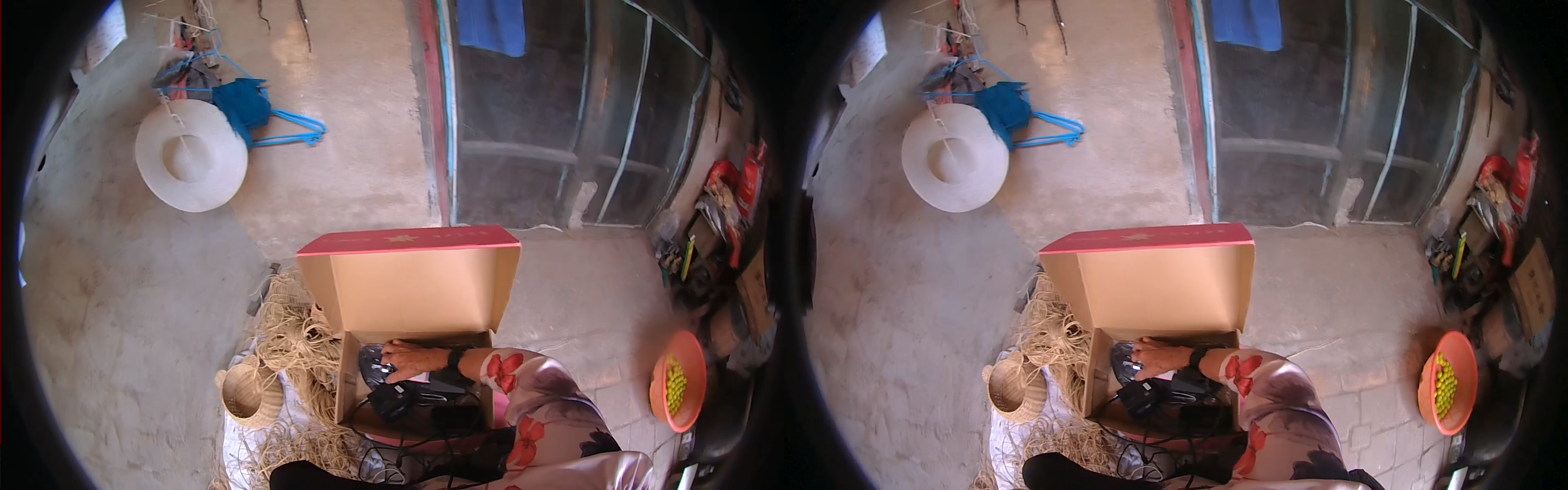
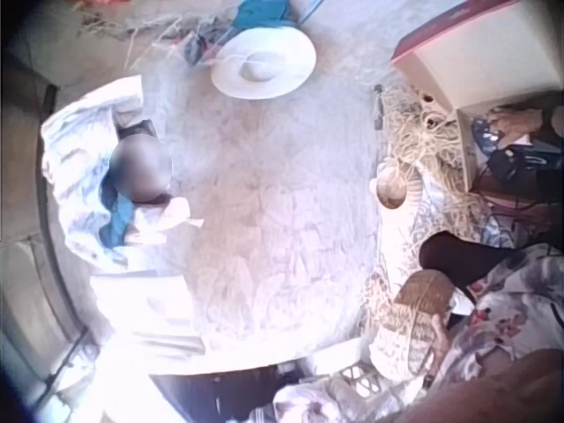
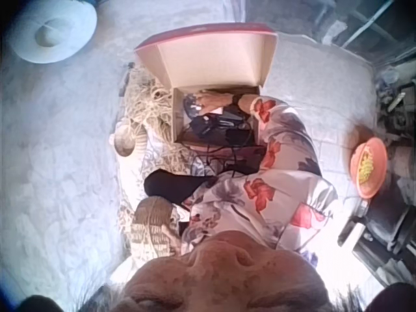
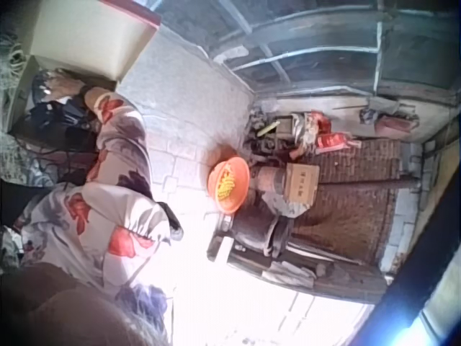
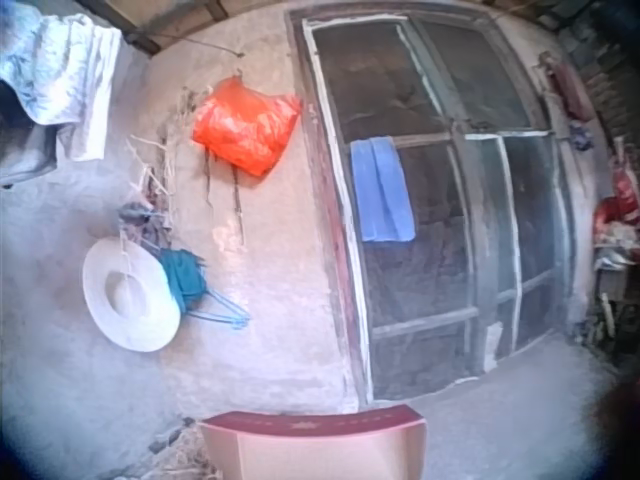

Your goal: Weaving a small basket from straw or natural fibers.

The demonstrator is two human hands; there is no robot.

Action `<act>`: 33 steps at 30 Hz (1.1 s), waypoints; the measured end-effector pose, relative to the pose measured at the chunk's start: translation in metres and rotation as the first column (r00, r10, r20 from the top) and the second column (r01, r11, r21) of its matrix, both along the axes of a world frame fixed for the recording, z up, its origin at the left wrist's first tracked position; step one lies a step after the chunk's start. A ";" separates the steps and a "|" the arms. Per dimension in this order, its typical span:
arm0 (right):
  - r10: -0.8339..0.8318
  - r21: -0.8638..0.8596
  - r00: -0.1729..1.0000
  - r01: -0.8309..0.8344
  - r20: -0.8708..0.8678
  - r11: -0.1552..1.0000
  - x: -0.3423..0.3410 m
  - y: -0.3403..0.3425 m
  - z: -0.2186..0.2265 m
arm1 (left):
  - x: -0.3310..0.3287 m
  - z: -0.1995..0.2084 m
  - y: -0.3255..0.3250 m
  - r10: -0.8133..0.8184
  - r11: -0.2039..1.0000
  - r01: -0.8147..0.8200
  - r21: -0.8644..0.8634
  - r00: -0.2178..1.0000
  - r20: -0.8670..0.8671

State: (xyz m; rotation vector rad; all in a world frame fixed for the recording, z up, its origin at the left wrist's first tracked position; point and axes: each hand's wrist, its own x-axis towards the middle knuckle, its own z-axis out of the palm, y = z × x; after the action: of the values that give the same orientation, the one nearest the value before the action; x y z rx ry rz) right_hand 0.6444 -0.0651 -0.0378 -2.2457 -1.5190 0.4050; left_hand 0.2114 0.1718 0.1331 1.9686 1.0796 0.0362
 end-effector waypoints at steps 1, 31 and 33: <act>0.017 -0.028 0.998 -0.015 0.060 0.999 0.003 0.003 -0.002 | -0.002 0.001 -0.001 0.019 1.000 -0.019 0.009 1.000 0.017; 0.003 -0.053 0.998 -0.007 -0.060 0.999 0.000 -0.007 0.011 | 0.006 0.000 0.004 -0.048 0.998 0.047 0.051 0.999 0.025; 0.032 -0.048 0.999 -0.033 -0.017 0.998 0.003 -0.010 0.004 | 0.009 0.000 0.004 -0.056 0.997 0.055 0.051 0.998 0.023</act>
State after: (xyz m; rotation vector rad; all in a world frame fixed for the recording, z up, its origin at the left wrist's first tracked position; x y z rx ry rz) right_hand 0.6472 -0.0751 -0.0335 -2.2509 -1.5554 0.4739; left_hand 0.2199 0.1754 0.1328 2.0375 1.0168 0.0576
